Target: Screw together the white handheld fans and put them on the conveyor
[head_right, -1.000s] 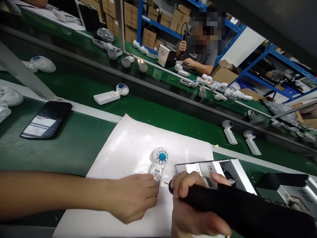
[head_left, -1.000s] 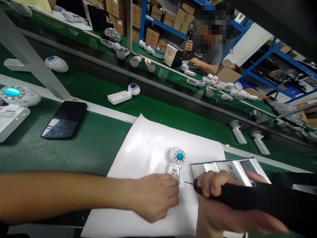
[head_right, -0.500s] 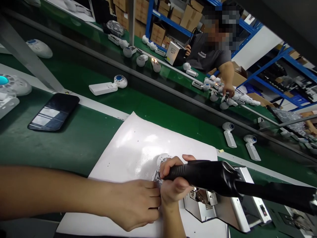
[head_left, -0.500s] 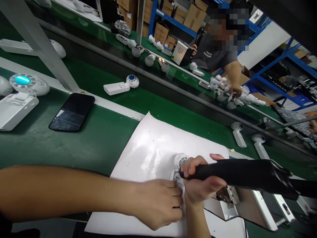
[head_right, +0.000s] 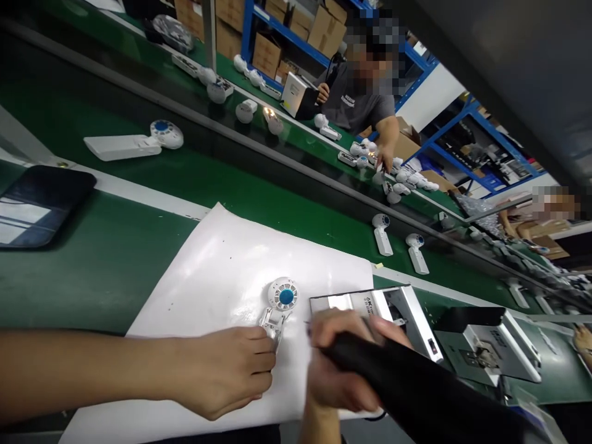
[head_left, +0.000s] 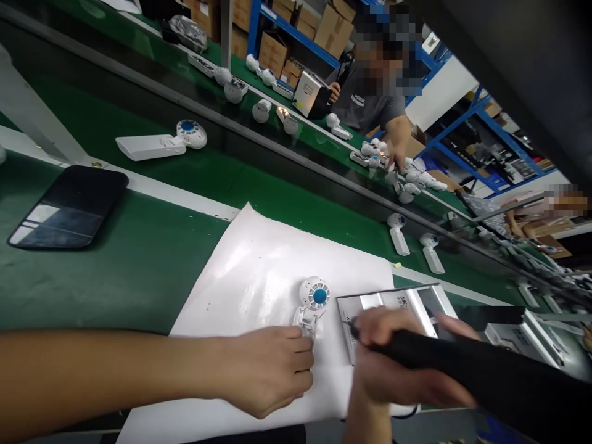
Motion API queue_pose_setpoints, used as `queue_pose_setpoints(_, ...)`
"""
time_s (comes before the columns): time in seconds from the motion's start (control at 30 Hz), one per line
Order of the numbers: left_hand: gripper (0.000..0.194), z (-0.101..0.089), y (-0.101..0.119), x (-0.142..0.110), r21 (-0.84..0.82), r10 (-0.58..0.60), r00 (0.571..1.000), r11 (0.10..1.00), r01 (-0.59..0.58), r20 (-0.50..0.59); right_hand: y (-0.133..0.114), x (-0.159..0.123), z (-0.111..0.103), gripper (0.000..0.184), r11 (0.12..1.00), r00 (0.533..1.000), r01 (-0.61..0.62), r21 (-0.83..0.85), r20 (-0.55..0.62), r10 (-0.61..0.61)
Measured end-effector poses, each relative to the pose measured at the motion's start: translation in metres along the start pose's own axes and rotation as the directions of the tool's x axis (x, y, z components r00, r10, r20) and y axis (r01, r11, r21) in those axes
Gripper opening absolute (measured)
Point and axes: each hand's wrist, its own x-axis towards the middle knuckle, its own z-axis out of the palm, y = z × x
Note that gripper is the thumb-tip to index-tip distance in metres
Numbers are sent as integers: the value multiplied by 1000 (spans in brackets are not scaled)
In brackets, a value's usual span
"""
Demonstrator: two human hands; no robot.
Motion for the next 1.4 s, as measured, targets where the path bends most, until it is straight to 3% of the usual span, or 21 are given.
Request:
queue_pose_setpoints(0.1,16,1,0,-1,-8,-5,1000,1000,5,-4,-2,20,-36,57,967,986,106,-231,-104,-133)
queue_pose_setpoints(0.23,15,2,2,-1,21,-16,1000,1000,16,-14,5,25,-56,55,948,970,129,-290,-159,-181)
queue_pose_setpoints(0.33,15,2,2,0,30,-10,1000,999,10,-5,-3,17,-46,55,963,982,54,-265,-159,-99)
queue_pose_setpoints(0.47,18,1,1,1,28,-4,1000,1000,3,26,-13,4,-17,63,990,993,-104,-98,-70,97)
queue_pose_setpoints(0.63,19,3,1,0,18,-1,1000,1000,0,31,7,-6,10,64,969,971,-239,67,33,238)
queue_pose_setpoints(0.87,19,7,1,0,25,3,1000,1000,-3,17,26,-17,15,52,943,947,-322,89,55,318)
queue_pose_setpoints(1.1,32,3,5,2,185,-55,998,981,61,-37,33,-24,18,45,932,939,-345,112,42,342)
queue_pose_setpoints(1.23,31,6,16,-3,309,-170,981,932,190,-91,30,-24,15,47,936,946,-323,139,77,315)
queue_pose_setpoints(1.33,20,2,14,-13,352,-300,948,881,317,-104,13,-20,7,59,963,978,-211,168,38,207)
queue_pose_setpoints(1.4,15,-12,-6,-22,391,-387,918,834,389,-89,-2,-17,-3,63,983,993,-107,149,-41,114)
